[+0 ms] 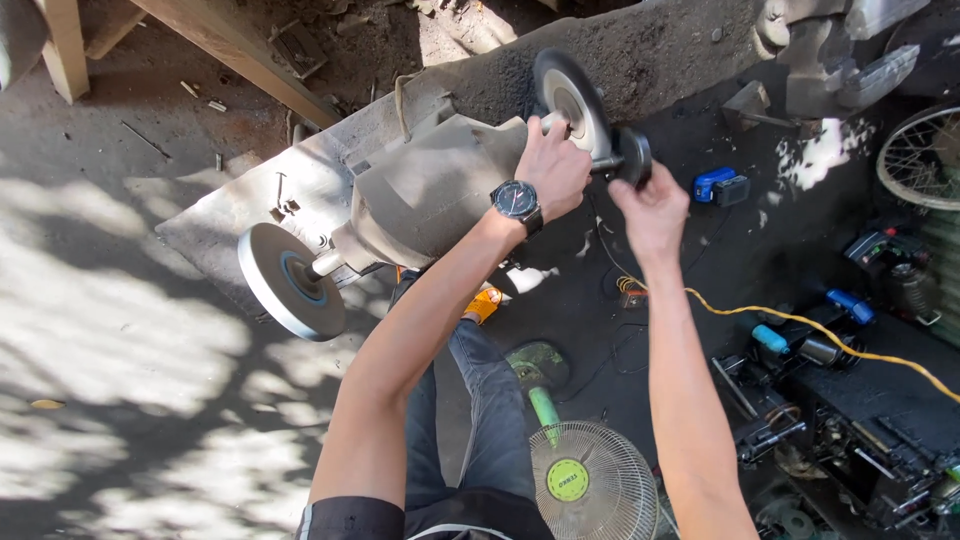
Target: The person walks to a bench grinder and uses it to grind a metal part held in both hands. They rotate the part to grind different surfaces and edges, then inspect it before continuing to grind. The person repeats this process with another metal part.
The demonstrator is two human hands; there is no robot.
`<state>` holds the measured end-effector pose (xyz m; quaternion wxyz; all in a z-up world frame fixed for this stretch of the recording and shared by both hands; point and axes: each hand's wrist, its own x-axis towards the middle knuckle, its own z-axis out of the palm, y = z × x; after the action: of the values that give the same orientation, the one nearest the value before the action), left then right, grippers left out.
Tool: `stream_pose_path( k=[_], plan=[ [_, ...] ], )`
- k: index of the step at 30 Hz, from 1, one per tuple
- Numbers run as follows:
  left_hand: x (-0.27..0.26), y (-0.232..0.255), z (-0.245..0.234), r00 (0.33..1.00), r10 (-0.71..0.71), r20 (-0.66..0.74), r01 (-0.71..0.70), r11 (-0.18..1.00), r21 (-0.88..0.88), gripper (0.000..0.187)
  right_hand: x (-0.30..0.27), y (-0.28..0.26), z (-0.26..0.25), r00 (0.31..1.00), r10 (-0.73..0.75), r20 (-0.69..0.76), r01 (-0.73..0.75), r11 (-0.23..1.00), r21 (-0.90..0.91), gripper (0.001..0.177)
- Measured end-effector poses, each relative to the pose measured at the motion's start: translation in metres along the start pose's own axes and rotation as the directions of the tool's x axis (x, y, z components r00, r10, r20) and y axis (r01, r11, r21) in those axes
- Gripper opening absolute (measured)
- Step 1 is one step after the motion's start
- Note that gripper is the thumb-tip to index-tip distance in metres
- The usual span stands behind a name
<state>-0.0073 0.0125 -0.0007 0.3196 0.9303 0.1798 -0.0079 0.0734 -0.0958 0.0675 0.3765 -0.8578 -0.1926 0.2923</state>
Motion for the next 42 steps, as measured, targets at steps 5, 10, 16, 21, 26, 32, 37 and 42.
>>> stream_pose_path(
  k=[5,10,16,21,26,32,37,42],
  plan=[
    [-0.006,0.008,-0.002,0.997,0.04,-0.059,-0.032,0.992,0.124,0.017,0.026,0.034,-0.02,1.0,-0.004,0.023,0.011,0.955,-0.297,0.02],
    [0.002,-0.004,-0.009,0.992,-0.029,-0.124,0.026,0.999,-0.026,0.024,0.014,0.01,-0.005,0.984,-0.121,0.133,0.118,0.993,0.03,0.039],
    [-0.005,0.005,0.007,0.999,-0.051,0.018,0.05,0.997,0.056,0.023,0.013,0.022,-0.017,0.997,-0.025,0.071,0.041,0.972,-0.23,0.018],
    [-0.005,0.003,0.0,0.983,0.063,-0.171,-0.056,0.998,0.043,0.016,0.02,0.027,-0.016,0.995,0.061,0.083,-0.047,0.986,-0.158,0.015],
    [-0.006,0.006,0.008,0.997,0.036,-0.068,-0.031,0.997,0.072,0.018,0.011,0.04,-0.011,0.999,-0.027,0.037,0.033,0.984,-0.174,0.019],
    [-0.001,0.005,-0.012,0.996,0.051,-0.067,-0.046,0.996,0.082,0.018,0.015,-0.004,-0.005,0.997,-0.083,-0.005,0.08,0.978,-0.194,0.02],
    [0.0,0.008,0.006,1.0,-0.005,-0.022,0.006,0.999,0.044,0.019,0.014,0.046,-0.014,0.996,-0.058,-0.074,0.058,0.998,-0.005,0.015],
    [-0.011,0.015,-0.014,0.993,0.087,-0.077,-0.075,0.986,0.149,0.013,0.034,0.006,-0.023,0.996,0.046,0.081,0.004,0.85,-0.526,0.008]
  ],
)
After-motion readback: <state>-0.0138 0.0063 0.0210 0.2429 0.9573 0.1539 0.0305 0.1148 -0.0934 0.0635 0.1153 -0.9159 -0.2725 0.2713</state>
